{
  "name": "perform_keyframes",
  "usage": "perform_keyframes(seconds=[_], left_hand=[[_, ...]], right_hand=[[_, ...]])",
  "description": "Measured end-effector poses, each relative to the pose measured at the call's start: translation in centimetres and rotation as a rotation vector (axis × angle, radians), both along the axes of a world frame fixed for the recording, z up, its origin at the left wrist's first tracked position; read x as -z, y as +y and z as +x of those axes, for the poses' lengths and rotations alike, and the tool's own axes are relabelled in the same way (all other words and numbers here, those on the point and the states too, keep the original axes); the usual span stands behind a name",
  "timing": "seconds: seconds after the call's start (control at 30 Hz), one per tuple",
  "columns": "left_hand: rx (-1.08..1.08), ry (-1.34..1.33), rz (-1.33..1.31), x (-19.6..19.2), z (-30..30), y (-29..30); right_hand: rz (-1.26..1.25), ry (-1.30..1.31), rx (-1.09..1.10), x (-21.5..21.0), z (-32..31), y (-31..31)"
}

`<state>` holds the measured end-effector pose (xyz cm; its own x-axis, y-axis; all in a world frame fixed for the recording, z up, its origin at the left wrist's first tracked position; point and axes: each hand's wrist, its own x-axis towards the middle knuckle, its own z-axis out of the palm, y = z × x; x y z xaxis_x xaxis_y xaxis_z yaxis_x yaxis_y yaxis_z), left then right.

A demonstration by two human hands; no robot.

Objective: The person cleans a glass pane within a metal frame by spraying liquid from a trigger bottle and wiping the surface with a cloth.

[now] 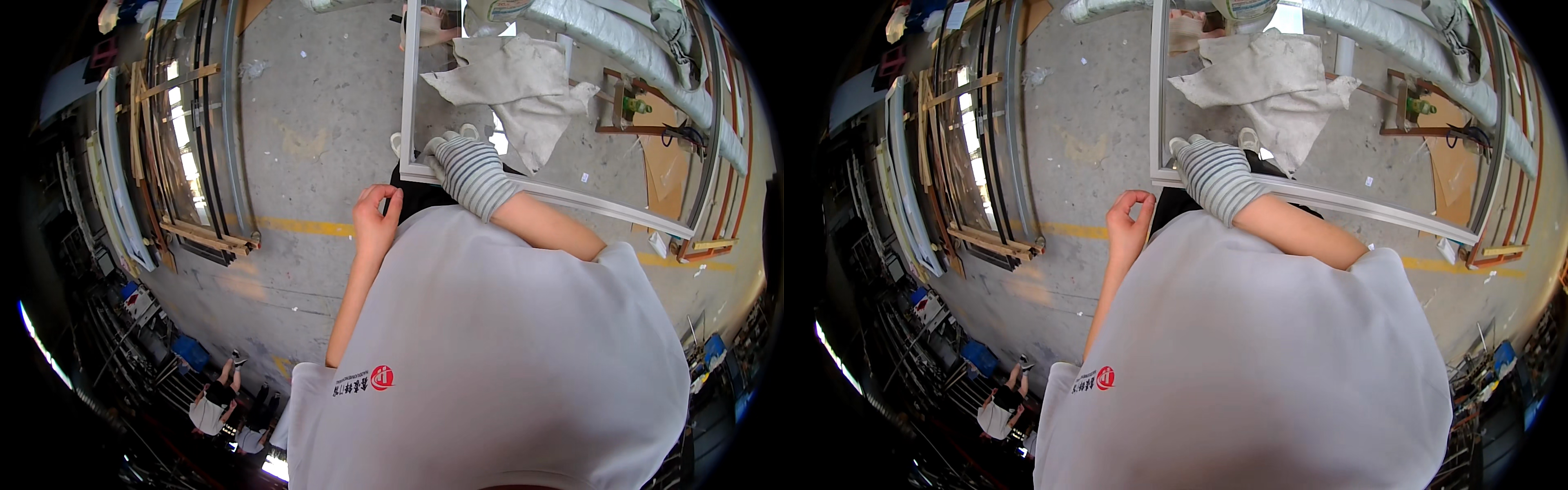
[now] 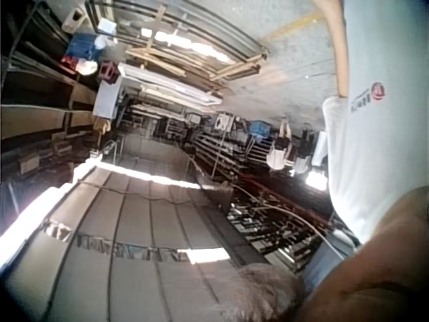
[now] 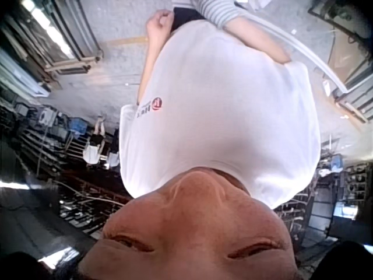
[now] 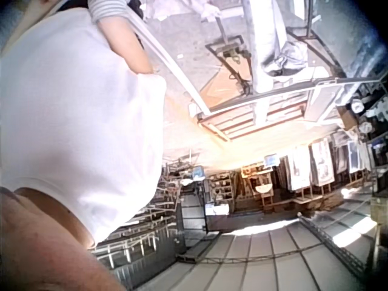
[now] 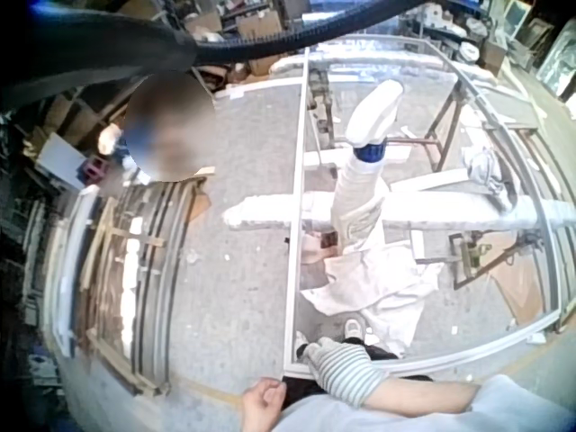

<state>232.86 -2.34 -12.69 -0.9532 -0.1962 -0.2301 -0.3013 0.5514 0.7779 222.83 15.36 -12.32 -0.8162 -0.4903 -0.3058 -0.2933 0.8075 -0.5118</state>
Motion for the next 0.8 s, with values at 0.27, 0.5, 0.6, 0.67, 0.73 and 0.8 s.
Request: perform_keyframes(seconds=[0.27,0.5,0.6,0.67,0.73,0.8], left_hand=[[0.029,-0.031,-0.017,-0.2,-0.7,0.3],[0.038,-0.031,-0.017,0.1,-1.1,0.1],[0.030,-0.033,-0.008,0.2,-1.3,0.1],[0.020,-0.009,0.008,0.1,-1.3,0.2],[0.022,-0.003,0.007,0.3,-1.3,0.1],[0.027,-0.012,-0.001,0.3,-1.3,0.0]], right_hand=[[-0.147,-0.207,0.062,-0.3,-0.8,-0.3],[-0.240,-0.173,0.066,0.0,-0.5,0.1],[-0.273,-0.241,0.032,0.0,-1.1,0.7],[-0.341,-0.335,0.062,-0.1,-1.5,1.3],[-0.456,-0.393,0.135,0.0,-1.6,2.1],[-0.309,-0.229,0.049,-0.4,-1.7,2.1]])
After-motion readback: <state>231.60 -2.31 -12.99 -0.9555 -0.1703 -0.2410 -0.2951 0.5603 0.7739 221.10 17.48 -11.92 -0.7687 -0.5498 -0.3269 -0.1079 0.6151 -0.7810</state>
